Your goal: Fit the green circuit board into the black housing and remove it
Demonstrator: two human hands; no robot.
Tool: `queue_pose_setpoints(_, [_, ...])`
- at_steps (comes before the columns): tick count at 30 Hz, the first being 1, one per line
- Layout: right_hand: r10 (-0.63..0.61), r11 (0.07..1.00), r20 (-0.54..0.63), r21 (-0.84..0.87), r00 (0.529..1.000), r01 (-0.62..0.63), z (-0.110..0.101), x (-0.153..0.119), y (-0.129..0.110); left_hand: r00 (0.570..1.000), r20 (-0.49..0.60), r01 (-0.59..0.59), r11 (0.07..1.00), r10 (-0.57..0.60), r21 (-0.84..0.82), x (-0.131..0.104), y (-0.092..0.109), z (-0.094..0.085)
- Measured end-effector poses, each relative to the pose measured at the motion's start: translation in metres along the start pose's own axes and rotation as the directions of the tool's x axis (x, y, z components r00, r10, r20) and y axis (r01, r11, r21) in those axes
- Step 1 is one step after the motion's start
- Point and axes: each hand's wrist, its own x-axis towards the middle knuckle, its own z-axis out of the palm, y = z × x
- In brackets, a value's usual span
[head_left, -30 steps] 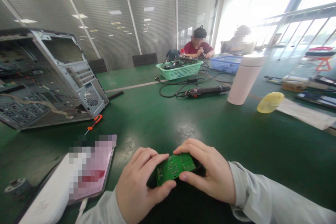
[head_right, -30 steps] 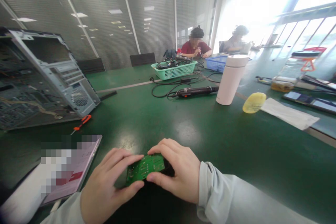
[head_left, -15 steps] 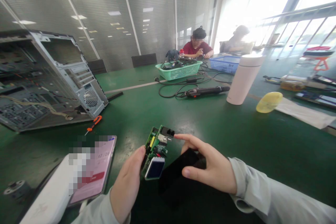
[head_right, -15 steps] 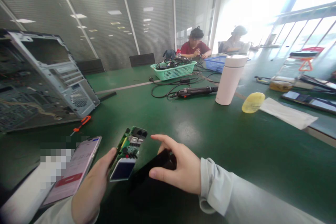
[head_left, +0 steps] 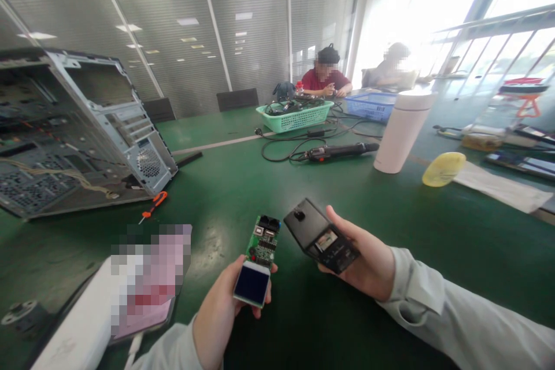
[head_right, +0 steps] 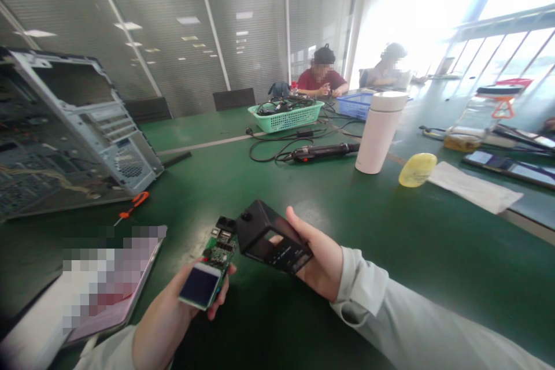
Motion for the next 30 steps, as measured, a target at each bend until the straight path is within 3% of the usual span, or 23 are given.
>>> queue_pose_setpoints(2, [0.014, 0.999, 0.024, 0.048, 1.0, -0.015, -0.001, 0.001, 0.001, 1.0, -0.022, -0.006, 1.0, 0.006, -0.026, -0.001, 0.001, 0.0])
queue_pose_setpoints(5, [0.046, 0.997, 0.16, 0.046, 0.986, -0.054, 0.0, -0.001, 0.001, 0.996, -0.092, 0.001, 0.993, -0.012, -0.115, -0.004, 0.004, 0.002])
queue_pose_setpoints(8, [0.128, 0.991, 0.319, -0.01, 0.939, -0.132, 0.004, -0.006, 0.0, 0.991, -0.129, 0.009, 0.986, -0.03, -0.167, -0.006, 0.008, 0.002])
queue_pose_setpoints(11, [0.18, 0.981, 0.374, 0.002, 0.91, -0.195, 0.004, -0.007, 0.0, 0.988, -0.148, 0.004, 0.981, -0.033, -0.192, -0.007, 0.01, 0.003])
queue_pose_setpoints(16, [0.122, 0.99, 0.376, 0.013, 0.918, -0.137, 0.0, -0.001, 0.007, 0.988, -0.152, 0.007, 0.979, -0.039, -0.205, -0.007, 0.011, 0.005])
queue_pose_setpoints(18, [0.058, 0.998, 0.308, -0.048, 0.95, -0.045, -0.001, -0.002, 0.006, 0.988, -0.149, 0.003, 0.979, -0.034, -0.203, -0.006, 0.011, 0.004])
queue_pose_setpoints(20, [-0.07, 0.969, 0.162, -0.222, 0.984, 0.105, -0.006, -0.007, -0.002, 0.989, -0.147, -0.001, 0.979, -0.03, -0.206, -0.005, 0.012, 0.003])
queue_pose_setpoints(22, [-0.299, 0.808, -0.009, -0.534, 0.954, 0.248, -0.02, -0.016, -0.017, 0.989, -0.142, -0.002, 0.977, -0.029, -0.213, -0.005, 0.012, 0.002])
queue_pose_setpoints(24, [-0.583, 0.467, -0.089, -0.85, 0.807, 0.244, -0.047, -0.027, -0.036, 0.99, -0.138, -0.002, 0.975, -0.029, -0.223, -0.004, 0.011, 0.002])
queue_pose_setpoints(26, [-0.777, 0.099, -0.059, -0.995, 0.626, 0.029, -0.083, -0.04, -0.056, 0.991, -0.132, -0.004, 0.973, -0.027, -0.23, -0.004, 0.009, 0.001])
queue_pose_setpoints(27, [-0.818, -0.037, -0.034, -0.993, 0.574, -0.112, -0.103, -0.047, -0.065, 0.991, -0.129, -0.005, 0.972, -0.026, -0.234, -0.004, 0.008, 0.001])
queue_pose_setpoints(28, [-0.838, -0.108, -0.053, -0.959, 0.543, -0.26, -0.122, -0.055, -0.074, 0.992, -0.125, -0.005, 0.972, -0.025, -0.236, -0.004, 0.007, 0.001])
queue_pose_setpoints(30, [-0.856, -0.116, -0.114, -0.908, 0.505, -0.402, -0.154, -0.069, -0.086, 0.993, -0.118, -0.002, 0.971, -0.027, -0.24, -0.004, 0.006, 0.001])
